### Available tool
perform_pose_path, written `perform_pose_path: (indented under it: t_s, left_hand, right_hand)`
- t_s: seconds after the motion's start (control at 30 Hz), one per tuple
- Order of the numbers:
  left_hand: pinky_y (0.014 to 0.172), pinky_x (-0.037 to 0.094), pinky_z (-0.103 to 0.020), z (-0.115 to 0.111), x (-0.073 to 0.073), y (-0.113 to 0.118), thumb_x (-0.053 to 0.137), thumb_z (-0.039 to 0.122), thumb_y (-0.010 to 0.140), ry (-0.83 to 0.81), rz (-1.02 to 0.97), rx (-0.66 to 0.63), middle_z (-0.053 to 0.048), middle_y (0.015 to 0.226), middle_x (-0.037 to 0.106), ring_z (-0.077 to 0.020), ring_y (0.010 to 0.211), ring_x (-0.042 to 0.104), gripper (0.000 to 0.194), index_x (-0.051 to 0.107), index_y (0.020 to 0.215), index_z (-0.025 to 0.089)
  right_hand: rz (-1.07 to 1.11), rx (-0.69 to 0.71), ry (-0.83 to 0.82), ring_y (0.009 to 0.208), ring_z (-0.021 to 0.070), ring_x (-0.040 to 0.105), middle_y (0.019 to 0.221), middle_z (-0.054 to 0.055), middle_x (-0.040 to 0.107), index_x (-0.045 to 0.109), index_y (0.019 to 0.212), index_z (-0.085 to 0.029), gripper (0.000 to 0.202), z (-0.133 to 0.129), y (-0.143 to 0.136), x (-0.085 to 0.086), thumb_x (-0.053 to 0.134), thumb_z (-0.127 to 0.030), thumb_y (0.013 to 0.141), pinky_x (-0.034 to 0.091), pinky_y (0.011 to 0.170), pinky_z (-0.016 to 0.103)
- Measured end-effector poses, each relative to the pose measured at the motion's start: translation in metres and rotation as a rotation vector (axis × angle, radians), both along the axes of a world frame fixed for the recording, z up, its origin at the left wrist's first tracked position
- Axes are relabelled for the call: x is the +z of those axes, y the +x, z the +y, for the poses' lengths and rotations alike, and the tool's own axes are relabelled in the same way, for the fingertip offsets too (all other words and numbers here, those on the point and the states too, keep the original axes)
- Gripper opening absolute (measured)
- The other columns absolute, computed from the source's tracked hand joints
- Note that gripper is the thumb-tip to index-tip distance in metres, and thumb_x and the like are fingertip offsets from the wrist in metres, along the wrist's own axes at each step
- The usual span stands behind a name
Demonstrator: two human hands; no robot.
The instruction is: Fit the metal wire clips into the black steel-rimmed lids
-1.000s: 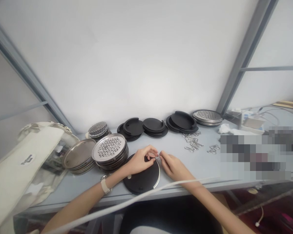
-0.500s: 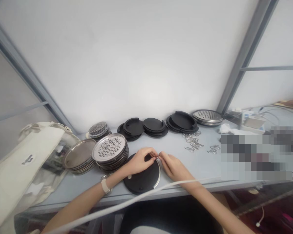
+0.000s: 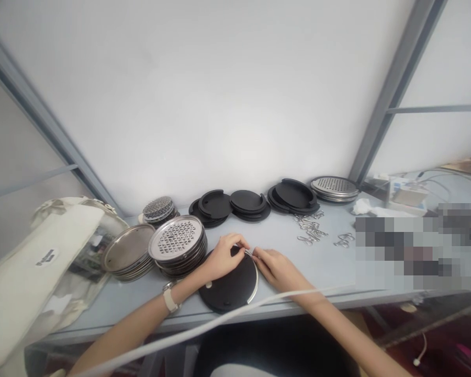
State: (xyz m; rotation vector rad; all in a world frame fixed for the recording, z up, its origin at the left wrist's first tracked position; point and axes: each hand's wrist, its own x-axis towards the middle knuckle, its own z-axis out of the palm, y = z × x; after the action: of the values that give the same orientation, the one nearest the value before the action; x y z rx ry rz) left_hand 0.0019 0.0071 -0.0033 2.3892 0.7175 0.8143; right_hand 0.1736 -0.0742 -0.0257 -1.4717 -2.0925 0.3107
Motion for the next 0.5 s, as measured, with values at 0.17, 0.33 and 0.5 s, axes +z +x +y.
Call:
perform_pose_path:
  t_s: [0.17,0.33,0.5]
  left_hand:
    - [0.089,0.036,-0.031,-0.0002,-0.0007,-0.0001,0.050,0.008,0.080,0.042,0.012,0.026,0.001,0.087,0.061,-0.0155,0.090,0.057,0.012,0.056,0.082,0.019]
    - [0.090,0.033,-0.033,-0.0065,0.0023,0.0008,0.057,0.015,0.078,0.091,0.068,0.047,0.001,0.088,0.061,-0.0170,0.092,0.056,0.008,0.053,0.083,0.020]
    - [0.092,0.031,-0.034,-0.0091,0.0036,-0.0003,0.063,0.020,0.075,0.129,0.094,0.041,0.000,0.096,0.058,-0.0189,0.099,0.053,0.021,0.051,0.092,0.022]
  right_hand:
    - [-0.005,-0.012,-0.015,0.068,0.0192,0.057,0.073,0.003,0.057,0.046,0.085,-0.022,0.021,0.0005,-0.0007,-0.0005,0.030,-0.026,0.098,0.042,0.063,0.029]
    - [0.005,-0.002,-0.026,0.069,0.0189,0.057,0.075,0.003,0.057,0.045,0.086,-0.022,0.019,0.0010,0.0007,-0.0024,0.030,-0.026,0.098,0.042,0.064,0.029]
    - [-0.002,-0.003,-0.031,0.070,0.0194,0.057,0.076,0.004,0.058,0.044,0.086,-0.022,0.019,0.0023,0.0010,-0.0025,0.030,-0.026,0.098,0.042,0.066,0.030]
